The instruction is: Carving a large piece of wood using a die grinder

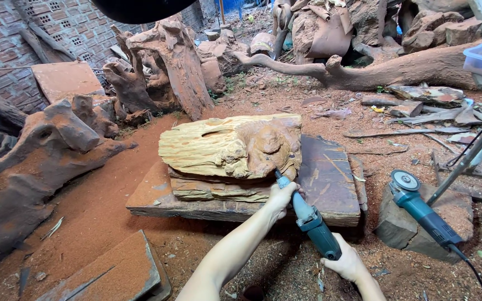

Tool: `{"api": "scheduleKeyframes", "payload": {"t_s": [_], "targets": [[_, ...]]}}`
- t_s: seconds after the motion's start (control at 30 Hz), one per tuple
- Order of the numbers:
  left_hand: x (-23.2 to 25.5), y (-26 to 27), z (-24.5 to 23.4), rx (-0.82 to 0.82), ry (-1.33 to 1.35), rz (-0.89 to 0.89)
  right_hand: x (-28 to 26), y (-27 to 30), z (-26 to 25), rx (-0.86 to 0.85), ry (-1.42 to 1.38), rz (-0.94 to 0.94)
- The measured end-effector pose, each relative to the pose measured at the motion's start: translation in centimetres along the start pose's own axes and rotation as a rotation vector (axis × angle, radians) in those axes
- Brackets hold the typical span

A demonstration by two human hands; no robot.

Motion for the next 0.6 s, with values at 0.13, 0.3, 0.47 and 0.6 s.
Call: {"api": "scheduleKeyframes", "payload": {"t_s": [0.13, 0.3, 0.47, 0.6], "targets": [[0.5, 0.5, 0.1, 0.046, -0.117, -0.053, -0.2, 0.3, 0.1, 0.034, -0.018, -0.01], [0.3, 0.2, -0.1, 0.019, -0.081, -0.049, -1.1, 1.2, 0.2, 0.009, -0.028, 0.048], [1.5, 1.3, -0.1, 0.008, -0.143, -0.113, -1.8, 1.3, -0.4, 0.006, 0.003, 0.055], [1.5, 1.3, -0.2, -0.005, -0.181, -0.161, -2.4, 1.3, -0.6, 0.016, 0.019, 0.041]]}}
Point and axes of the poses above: each hand's wrist, its own y-axis away from the middle knuckle, its own z-axis out of the palm, x = y × z, the point moved 5 cm from there along -y, towards the middle knuckle, and after that the axes turned 4 degrees about -y, right-handed, at the moved point
